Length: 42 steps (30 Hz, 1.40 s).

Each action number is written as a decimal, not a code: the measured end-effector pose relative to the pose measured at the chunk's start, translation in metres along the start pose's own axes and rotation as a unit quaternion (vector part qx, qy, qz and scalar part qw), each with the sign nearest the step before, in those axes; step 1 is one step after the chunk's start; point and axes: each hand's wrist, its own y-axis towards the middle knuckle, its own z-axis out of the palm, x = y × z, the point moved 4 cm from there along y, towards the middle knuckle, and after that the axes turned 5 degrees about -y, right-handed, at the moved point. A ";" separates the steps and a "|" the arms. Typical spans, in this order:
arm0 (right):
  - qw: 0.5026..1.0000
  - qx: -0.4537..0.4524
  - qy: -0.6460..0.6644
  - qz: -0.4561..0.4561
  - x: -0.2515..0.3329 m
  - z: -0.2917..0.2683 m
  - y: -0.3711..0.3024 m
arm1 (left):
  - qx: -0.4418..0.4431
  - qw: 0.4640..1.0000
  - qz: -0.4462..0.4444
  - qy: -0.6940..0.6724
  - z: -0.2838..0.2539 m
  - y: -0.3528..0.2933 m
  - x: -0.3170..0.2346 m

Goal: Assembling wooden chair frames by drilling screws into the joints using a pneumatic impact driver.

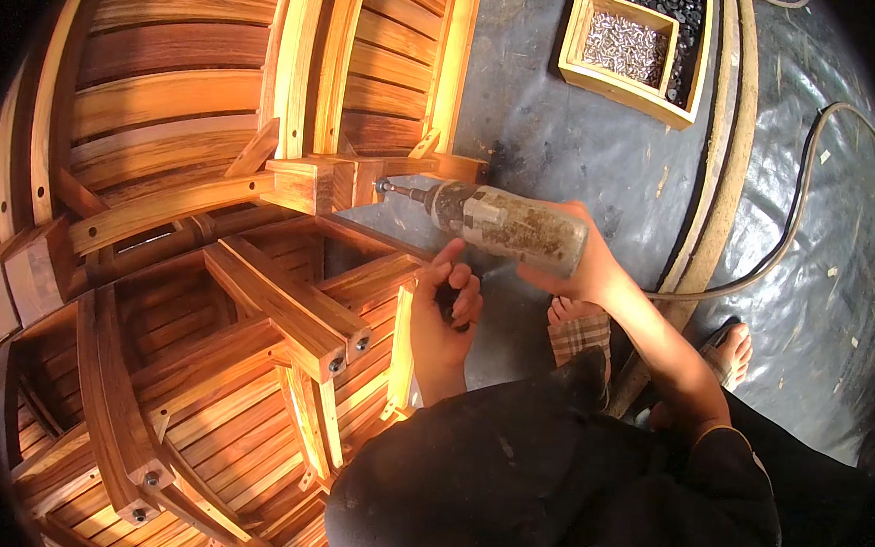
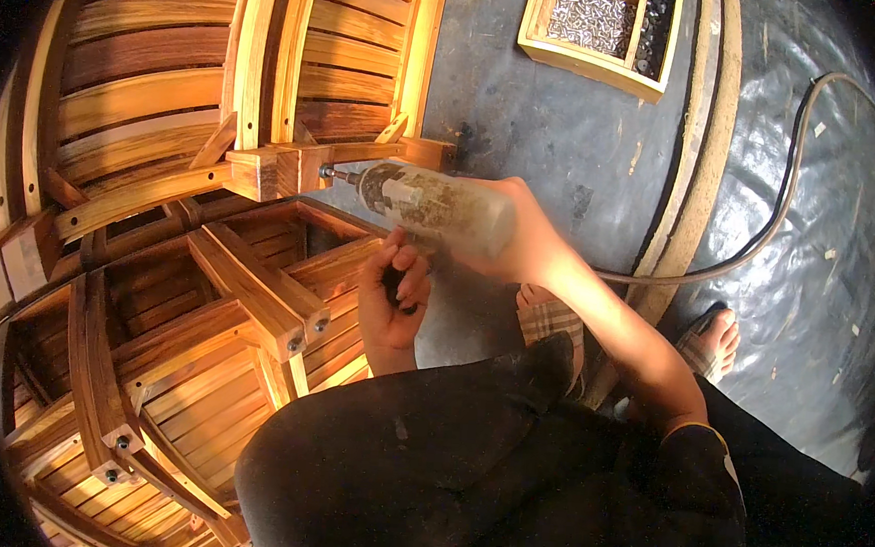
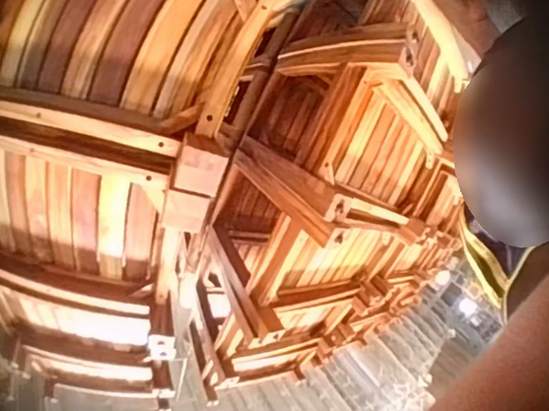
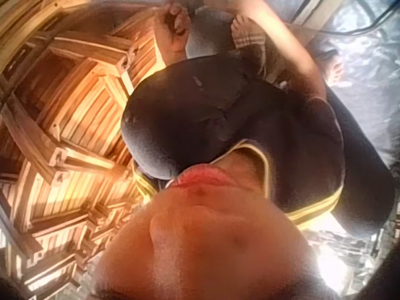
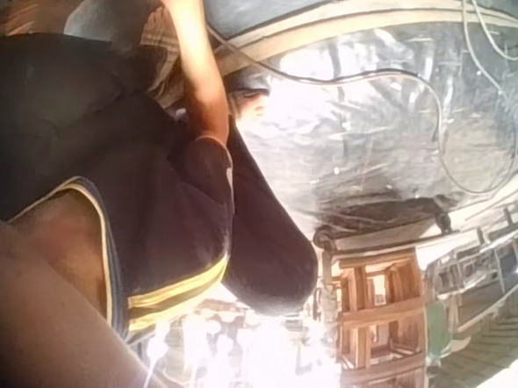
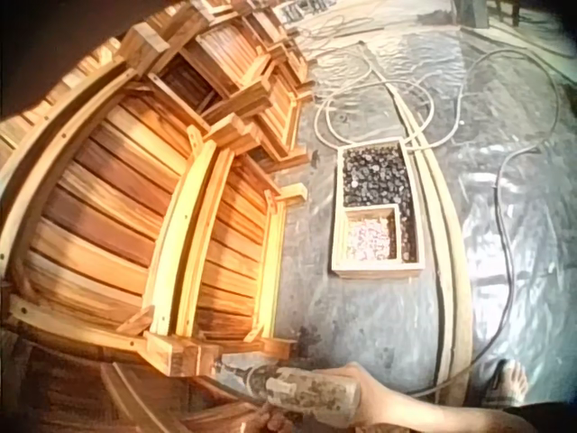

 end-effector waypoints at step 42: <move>0.985 0.016 0.155 0.073 -0.021 0.012 -0.001 | 0.048 0.993 0.020 0.107 0.001 0.021 0.009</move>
